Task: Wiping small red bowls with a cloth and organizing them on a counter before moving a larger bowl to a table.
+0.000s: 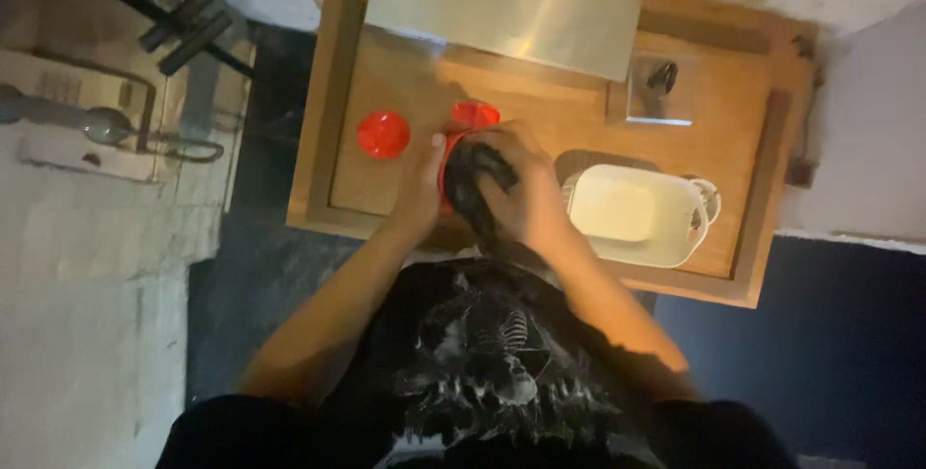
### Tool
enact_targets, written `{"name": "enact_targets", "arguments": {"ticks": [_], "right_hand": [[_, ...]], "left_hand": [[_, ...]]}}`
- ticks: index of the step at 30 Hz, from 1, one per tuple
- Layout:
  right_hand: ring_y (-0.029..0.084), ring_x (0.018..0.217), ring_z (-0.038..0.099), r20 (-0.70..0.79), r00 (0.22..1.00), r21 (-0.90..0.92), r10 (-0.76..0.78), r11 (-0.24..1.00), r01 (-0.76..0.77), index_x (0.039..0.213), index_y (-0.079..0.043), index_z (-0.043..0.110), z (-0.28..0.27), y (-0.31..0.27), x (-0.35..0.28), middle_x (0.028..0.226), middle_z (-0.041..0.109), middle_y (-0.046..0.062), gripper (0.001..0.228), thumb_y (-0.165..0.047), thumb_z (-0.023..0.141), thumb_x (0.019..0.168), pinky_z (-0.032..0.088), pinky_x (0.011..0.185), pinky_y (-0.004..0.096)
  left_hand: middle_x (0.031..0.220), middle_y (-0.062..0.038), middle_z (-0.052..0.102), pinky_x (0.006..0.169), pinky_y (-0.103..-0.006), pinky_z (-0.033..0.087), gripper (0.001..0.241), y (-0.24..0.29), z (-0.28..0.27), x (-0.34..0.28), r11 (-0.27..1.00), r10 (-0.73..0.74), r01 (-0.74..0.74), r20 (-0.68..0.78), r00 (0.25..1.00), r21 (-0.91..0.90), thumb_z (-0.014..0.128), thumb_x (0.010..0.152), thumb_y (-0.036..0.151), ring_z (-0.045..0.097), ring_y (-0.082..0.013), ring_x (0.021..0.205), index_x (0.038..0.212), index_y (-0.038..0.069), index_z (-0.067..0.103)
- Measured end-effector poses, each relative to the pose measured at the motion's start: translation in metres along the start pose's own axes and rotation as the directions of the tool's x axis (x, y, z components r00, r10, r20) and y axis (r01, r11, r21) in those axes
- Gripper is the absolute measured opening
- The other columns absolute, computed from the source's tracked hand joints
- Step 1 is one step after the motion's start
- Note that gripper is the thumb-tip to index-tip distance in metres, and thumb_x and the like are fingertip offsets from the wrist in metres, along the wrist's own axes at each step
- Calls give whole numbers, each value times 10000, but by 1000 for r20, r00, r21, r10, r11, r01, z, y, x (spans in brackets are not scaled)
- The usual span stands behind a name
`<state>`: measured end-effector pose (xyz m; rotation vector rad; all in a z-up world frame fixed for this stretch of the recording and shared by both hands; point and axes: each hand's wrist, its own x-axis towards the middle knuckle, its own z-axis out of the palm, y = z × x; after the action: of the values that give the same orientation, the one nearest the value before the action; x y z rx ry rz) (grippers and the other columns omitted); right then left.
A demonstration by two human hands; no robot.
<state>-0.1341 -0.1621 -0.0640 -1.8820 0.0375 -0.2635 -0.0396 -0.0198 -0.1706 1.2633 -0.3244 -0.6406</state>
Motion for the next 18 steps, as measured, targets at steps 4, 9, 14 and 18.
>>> {"name": "enact_targets", "arguments": {"ticks": [4, 9, 14, 18], "right_hand": [[354, 997, 650, 66, 992, -345, 105, 935, -76, 1078, -31, 740, -4, 2, 0, 1117, 669, 215, 350, 49, 739, 737, 526, 888, 394], [179, 1116, 622, -269, 945, 241, 187, 963, -122, 1235, -9, 624, -9, 37, -17, 1185, 682, 66, 299, -10, 708, 947, 508, 996, 314], [169, 1146, 593, -435, 843, 367, 317, 917, -156, 1279, -25, 571, 14, 61, -47, 1205, 641, 47, 360, -15, 720, 952, 479, 1026, 312], [169, 1222, 546, -334, 918, 188, 213, 970, -156, 1278, -22, 526, 17, 55, -51, 1251, 578, 65, 462, 35, 746, 875, 426, 1066, 318]], "left_hand": [[1259, -126, 667, 1074, -378, 502, 398, -22, -2, 6, 1000, -22, 22, 59, 998, 3, 446, 1143, 333, 634, -239, 1187, 1306, 18, 628], [1363, -106, 648, 1033, -467, 525, 453, 17, 3, 10, 752, -37, 190, 247, 968, -631, 506, 1066, 362, 622, -278, 1246, 1399, 64, 577], [1284, -118, 675, 966, -436, 527, 548, -14, -3, 13, 735, -291, 246, 34, 956, -632, 410, 1038, 492, 653, -269, 1171, 1327, 65, 593], [1234, -160, 696, 981, -435, 546, 552, -51, 7, 16, 779, -232, 134, -83, 969, -613, 404, 1060, 454, 684, -288, 1122, 1277, -6, 618]]}}
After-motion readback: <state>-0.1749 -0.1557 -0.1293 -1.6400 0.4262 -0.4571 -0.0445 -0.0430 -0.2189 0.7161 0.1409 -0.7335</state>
